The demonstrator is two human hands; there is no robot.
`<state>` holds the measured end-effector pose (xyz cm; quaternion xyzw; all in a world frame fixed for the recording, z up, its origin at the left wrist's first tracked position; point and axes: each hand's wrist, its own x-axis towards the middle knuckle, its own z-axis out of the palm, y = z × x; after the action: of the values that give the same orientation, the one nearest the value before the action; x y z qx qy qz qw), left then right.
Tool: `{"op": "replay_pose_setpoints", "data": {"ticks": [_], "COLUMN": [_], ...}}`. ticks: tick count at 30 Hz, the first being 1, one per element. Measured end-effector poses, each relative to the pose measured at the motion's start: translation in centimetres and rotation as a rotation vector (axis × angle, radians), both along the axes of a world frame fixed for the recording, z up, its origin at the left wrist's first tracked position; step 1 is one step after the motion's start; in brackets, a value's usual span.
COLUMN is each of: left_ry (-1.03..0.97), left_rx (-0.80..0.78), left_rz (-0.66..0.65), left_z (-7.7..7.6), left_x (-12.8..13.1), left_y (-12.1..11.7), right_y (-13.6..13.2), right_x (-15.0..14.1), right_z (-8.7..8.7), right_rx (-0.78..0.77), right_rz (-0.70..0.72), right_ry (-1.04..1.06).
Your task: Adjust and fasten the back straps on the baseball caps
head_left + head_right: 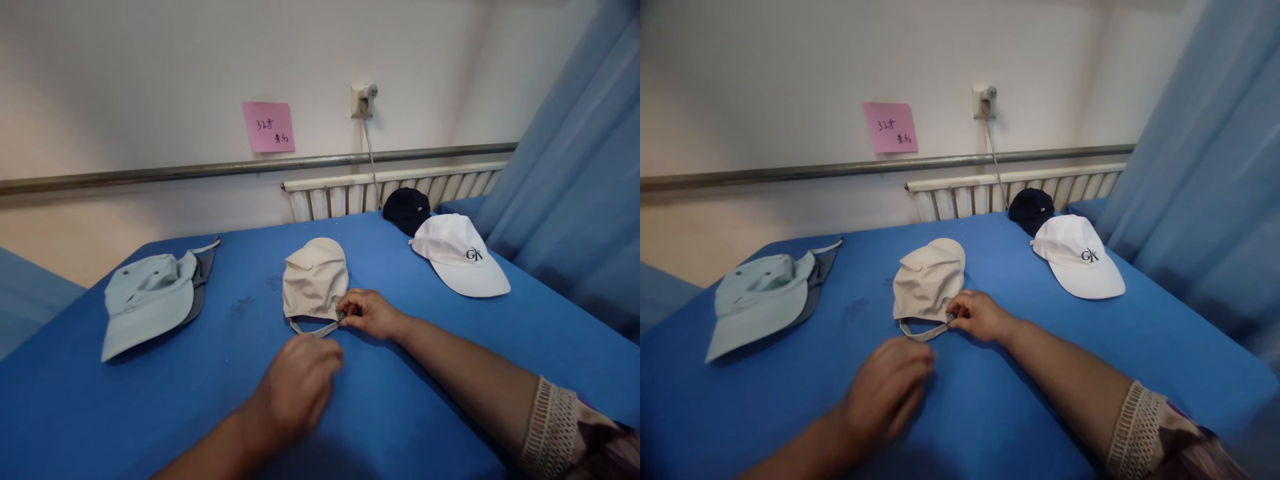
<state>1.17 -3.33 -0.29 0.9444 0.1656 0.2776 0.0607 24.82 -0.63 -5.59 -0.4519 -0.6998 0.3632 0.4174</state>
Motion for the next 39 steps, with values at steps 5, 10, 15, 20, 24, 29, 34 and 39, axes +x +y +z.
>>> {"op": "replay_pose_setpoints", "data": {"ticks": [5, 10, 15, 20, 24, 29, 34, 39], "left_ry": [0.210, 0.282, 0.174, 0.034, 0.001, -0.126, -0.076, 0.061], "left_rx": [-0.160, -0.168, -0.249, -0.389, -0.367, -0.156, -0.040, -0.130], "left_rz": [0.234, 0.237, 0.301, 0.316, 0.258, 0.197, 0.106, 0.180], "left_z": [0.2, -0.3, 0.2, 0.6, 0.8, 1.0, 0.2, -1.1], "left_x": [0.8, 1.1, 1.5, 1.4, 1.4, 1.5, 1.9, 2.9], "left_y": [2.8, 3.2, 2.7, 1.7, 0.9, 0.6, 1.7, 2.5], "right_y": [-0.3, -1.0, -1.9, -2.4, -2.4, -2.4, -2.9, -2.9], "right_x": [0.7, 1.5, 1.9, 2.7, 2.9, 2.8, 2.8, 3.1], "right_z": [0.6, 2.2, 3.8, 4.0, 3.6, 3.7, 4.4, 4.1], "right_rx": [0.100, 0.254, 0.313, 0.260, 0.165, 0.194, 0.282, 0.201], "right_rz": [0.006, 0.039, 0.044, 0.065, 0.125, 0.150, 0.107, 0.076], "right_ry": [-0.140, -0.327, -0.493, -0.428, -0.339, -0.422, -0.553, -0.499]}}
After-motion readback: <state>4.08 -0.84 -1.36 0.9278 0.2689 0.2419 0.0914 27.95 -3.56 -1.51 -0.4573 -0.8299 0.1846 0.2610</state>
